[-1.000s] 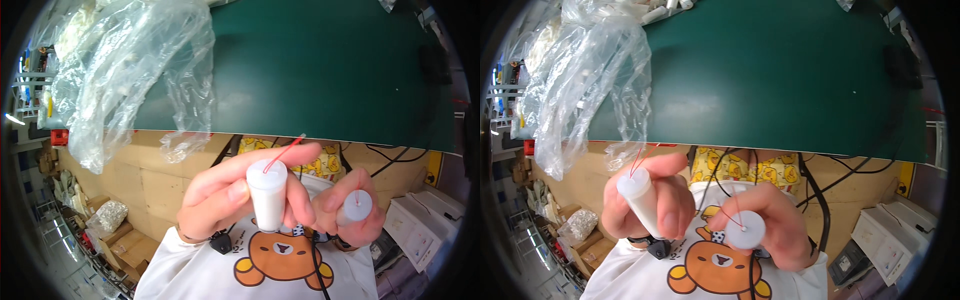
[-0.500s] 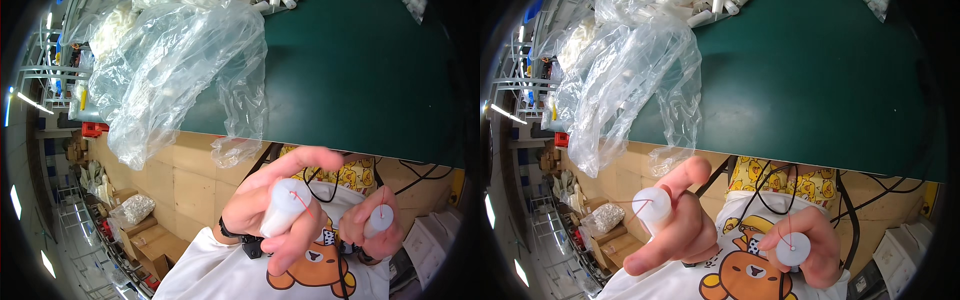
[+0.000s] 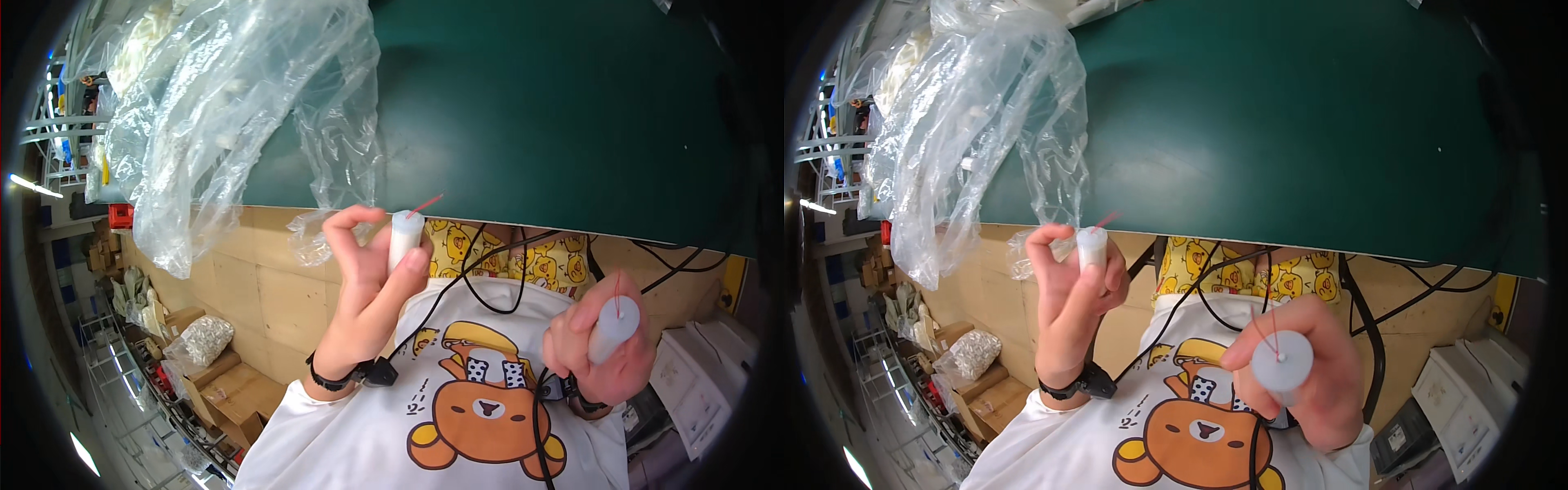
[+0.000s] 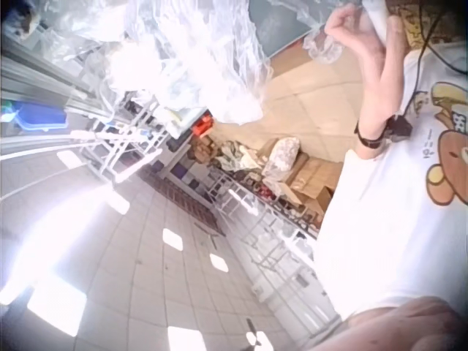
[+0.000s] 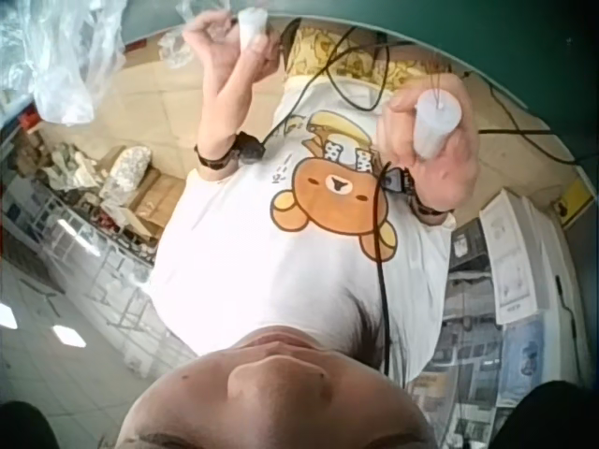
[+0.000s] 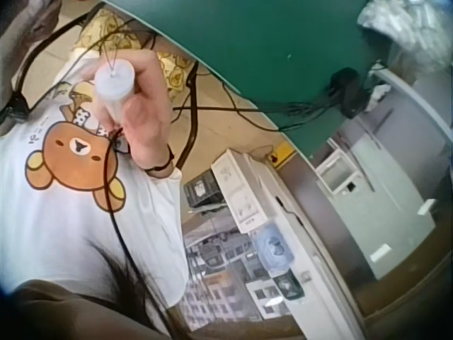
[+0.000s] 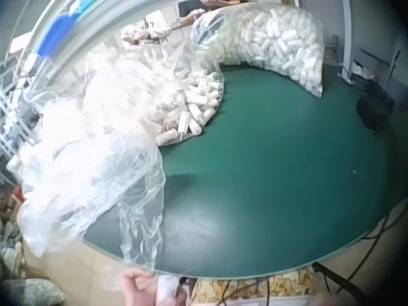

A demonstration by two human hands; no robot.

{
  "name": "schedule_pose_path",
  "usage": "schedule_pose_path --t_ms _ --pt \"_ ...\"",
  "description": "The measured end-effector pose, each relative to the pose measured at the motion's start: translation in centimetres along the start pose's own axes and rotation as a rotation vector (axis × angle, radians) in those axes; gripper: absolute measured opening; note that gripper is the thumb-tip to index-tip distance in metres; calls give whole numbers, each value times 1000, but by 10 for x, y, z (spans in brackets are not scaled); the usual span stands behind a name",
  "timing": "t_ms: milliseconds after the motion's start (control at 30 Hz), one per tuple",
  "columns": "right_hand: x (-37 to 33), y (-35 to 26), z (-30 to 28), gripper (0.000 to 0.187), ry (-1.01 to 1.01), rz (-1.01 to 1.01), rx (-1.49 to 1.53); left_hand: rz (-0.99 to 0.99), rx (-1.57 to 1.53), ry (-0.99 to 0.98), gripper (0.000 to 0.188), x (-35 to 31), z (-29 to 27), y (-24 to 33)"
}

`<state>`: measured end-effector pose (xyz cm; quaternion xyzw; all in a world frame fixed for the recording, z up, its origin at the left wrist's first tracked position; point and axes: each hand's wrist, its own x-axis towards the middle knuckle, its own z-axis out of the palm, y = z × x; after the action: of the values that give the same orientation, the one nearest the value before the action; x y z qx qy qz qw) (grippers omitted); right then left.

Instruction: The person repeatedly picks up pairs of white cylindrical objects with red wires protruding from their ends. They hold the cylinders together, aligning the wires, and then place them back on the table or into a plastic bag. The process is repetitive and involves handling the objects one pair at a time.

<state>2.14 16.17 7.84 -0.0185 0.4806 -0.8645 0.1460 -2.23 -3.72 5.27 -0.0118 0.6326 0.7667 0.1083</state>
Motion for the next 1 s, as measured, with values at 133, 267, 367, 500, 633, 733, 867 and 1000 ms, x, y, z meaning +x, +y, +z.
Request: schedule_pose_path --t_ms 133,267,367,500,633,733,867,1000 --pt "1 7 -11 40 -19 -47 52 -64 298 -31 28 -10 -19 -14" --pt "2 9 -19 44 6 -46 100 63 621 10 28 -12 -20 -29" --pt "2 11 -24 53 52 -27 177 129 827 27 24 -7 -18 -33" --pt "5 8 -31 55 57 -4 191 145 988 50 21 -5 -13 -33" --pt "10 7 -35 54 64 19 180 112 936 85 21 -1 -11 -32" --pt "14 5 -39 53 47 30 206 53 882 151 20 4 -4 -29" --pt "15 2 -39 51 89 49 168 -97 640 152 20 1 -8 -17" --pt "12 6 -41 51 90 50 158 -76 703 104 23 -10 -13 -22"
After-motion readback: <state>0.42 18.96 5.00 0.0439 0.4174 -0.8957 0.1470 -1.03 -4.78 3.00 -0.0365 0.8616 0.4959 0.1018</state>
